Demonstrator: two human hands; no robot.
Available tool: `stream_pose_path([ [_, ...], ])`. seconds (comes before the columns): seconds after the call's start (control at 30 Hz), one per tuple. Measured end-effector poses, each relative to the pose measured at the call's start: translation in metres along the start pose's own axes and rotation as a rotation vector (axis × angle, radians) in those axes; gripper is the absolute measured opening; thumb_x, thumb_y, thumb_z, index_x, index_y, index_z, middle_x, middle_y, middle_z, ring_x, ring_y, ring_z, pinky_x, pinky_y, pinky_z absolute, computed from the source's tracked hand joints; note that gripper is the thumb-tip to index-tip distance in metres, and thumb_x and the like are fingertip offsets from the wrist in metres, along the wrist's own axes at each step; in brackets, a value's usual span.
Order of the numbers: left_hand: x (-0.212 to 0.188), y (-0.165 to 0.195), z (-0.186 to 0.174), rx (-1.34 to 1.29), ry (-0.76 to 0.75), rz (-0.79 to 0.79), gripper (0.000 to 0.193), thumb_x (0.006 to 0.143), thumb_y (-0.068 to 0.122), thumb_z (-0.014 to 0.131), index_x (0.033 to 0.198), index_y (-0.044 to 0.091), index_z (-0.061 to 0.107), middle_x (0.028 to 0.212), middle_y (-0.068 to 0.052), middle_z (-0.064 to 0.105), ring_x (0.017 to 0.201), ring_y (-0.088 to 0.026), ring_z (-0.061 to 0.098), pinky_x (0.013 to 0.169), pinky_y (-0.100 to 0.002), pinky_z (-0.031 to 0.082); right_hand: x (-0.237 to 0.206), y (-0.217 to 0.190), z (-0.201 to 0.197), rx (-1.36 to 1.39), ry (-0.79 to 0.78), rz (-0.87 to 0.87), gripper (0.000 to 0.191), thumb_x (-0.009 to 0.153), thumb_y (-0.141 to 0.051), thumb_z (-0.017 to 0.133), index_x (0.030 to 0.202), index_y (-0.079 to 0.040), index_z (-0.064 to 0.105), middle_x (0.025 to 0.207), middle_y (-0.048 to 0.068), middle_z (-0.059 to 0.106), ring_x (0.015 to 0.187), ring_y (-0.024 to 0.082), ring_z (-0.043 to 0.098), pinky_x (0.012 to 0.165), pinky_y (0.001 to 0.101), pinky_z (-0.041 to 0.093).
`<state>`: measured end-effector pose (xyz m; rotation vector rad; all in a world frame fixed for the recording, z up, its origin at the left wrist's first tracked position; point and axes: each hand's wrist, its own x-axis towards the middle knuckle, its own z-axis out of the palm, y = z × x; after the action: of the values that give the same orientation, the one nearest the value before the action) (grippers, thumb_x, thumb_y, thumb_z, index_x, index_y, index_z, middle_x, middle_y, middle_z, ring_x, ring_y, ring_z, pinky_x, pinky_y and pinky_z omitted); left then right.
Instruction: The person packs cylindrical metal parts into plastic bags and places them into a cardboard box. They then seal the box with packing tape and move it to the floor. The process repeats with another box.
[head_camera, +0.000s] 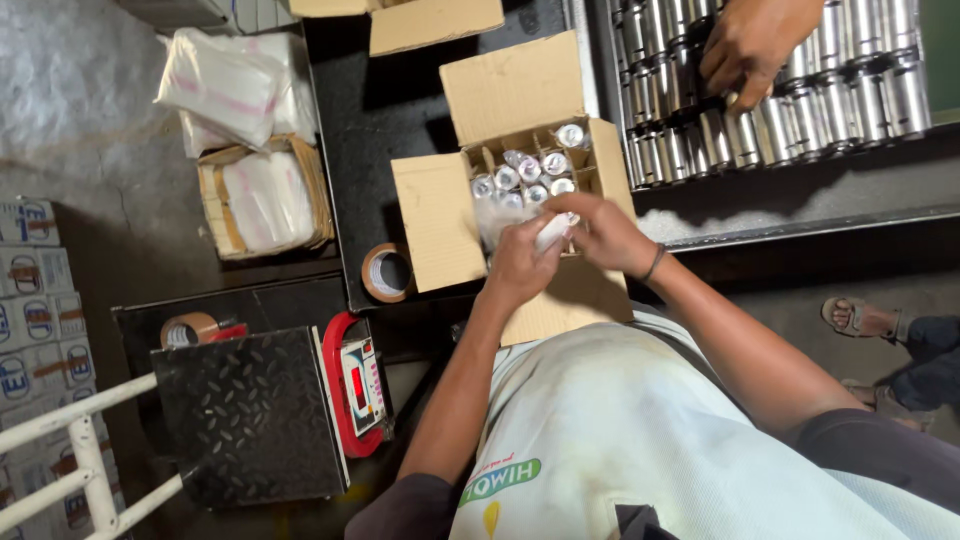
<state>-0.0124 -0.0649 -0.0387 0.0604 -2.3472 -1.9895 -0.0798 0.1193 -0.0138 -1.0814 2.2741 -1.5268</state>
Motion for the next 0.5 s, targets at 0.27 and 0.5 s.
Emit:
stream_pose_path([
  [0.27,-0.047,-0.039,-0.047,-0.962,0.453,-0.575,0.026,0.102,0.02,0.067,0.102,-0.001,0.053,0.074,-0.008,0.056,0.052,-0.013,0.045,0.049,-0.029,0.04,0.036,0.038,0.058,0.026,0.173,0.111,0.044,0.094,-0.013,0.071,0.135,0.001,0.06,0.121,0.013,0.071,0.105,0.027,0.071,0.092,0.0403,0.058],
  [0.5,-0.078,-0.036,-0.046,-0.94,0.181,-0.573,0.028,0.092,0.01,0.068,0.115,-0.002,0.06,0.095,-0.015,0.068,0.079,-0.023,0.069,0.068,-0.038,0.06,0.123,0.06,0.076,-0.043,-0.144,0.249,0.058,0.085,-0.014,0.074,0.137,-0.001,0.053,0.116,0.025,0.064,0.102,0.035,0.065,0.089,0.0435,0.055],
])
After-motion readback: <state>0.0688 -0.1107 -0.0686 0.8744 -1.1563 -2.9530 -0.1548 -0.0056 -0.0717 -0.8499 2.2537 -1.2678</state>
